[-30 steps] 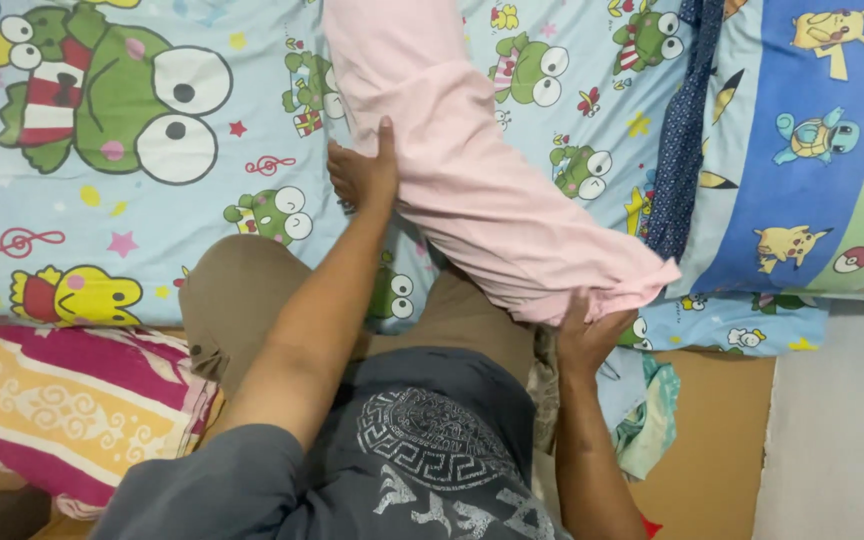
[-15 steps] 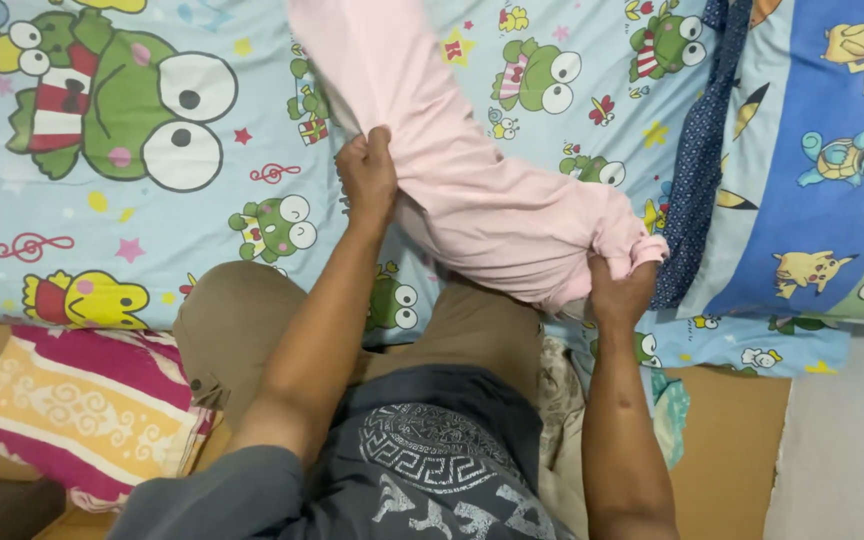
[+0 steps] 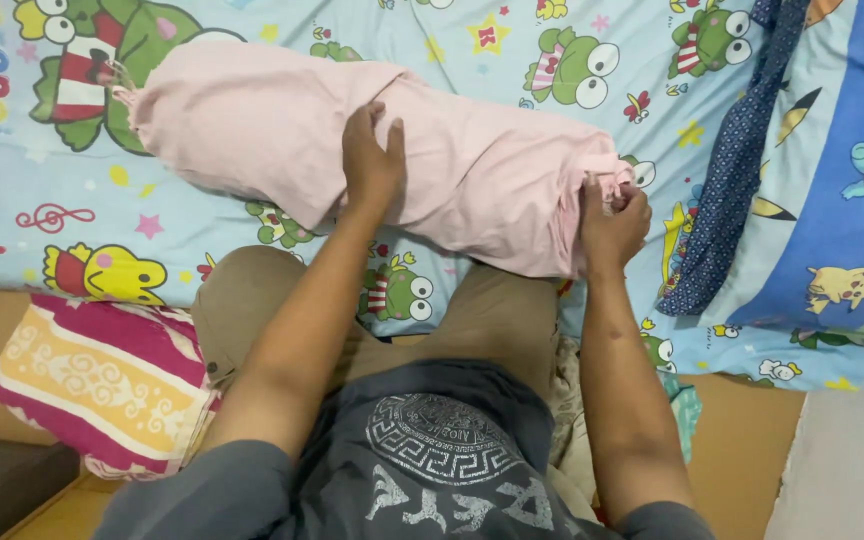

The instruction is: The person is putting a new pink pillowcase on a long bolster pillow on a bed.

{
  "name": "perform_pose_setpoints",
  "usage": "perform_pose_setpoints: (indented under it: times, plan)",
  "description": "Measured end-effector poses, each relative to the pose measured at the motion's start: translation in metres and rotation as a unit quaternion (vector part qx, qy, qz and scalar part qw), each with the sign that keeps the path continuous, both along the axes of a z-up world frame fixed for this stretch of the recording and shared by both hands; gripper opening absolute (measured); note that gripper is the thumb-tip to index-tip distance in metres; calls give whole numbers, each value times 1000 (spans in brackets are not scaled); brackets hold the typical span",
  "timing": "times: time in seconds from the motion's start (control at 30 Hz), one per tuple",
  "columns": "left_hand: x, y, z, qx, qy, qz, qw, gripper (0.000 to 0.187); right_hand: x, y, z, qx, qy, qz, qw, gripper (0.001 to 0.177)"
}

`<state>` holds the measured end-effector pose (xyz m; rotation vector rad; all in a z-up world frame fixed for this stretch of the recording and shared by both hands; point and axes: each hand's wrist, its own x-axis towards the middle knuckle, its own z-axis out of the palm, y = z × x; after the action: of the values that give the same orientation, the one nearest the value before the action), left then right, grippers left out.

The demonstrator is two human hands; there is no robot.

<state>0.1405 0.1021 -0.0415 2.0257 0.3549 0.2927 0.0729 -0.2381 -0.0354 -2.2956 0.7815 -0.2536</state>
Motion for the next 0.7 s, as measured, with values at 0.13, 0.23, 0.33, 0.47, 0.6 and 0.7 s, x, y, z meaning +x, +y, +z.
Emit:
perform_pose_setpoints:
  times: [0.13,0.23,0.33,0.47,0.6,0.7]
  plan:
    - [-49,-30,11,247,1,-66,967,69,-16,44,32,-76,41,1,996,63]
    - [-64,-46,10,262,59,-103,958,82,-23,17,-46,-188,-47,178,965,58]
    - [-68,-58,9,272,55,-120,953,84,-16,-5,-35,70,-32,61,995,40]
    - [-67,-65,8,287,26,-142,947,86,-21,-88,-43,62,-170,5,983,22]
    - [-68,-54,15,285,13,-161,945,89,-28,-108,-48,59,-212,-103,970,22]
    - [-75,-40,36,276,8,-207,939,98,-38,-107,-82,197,-267,-125,935,29]
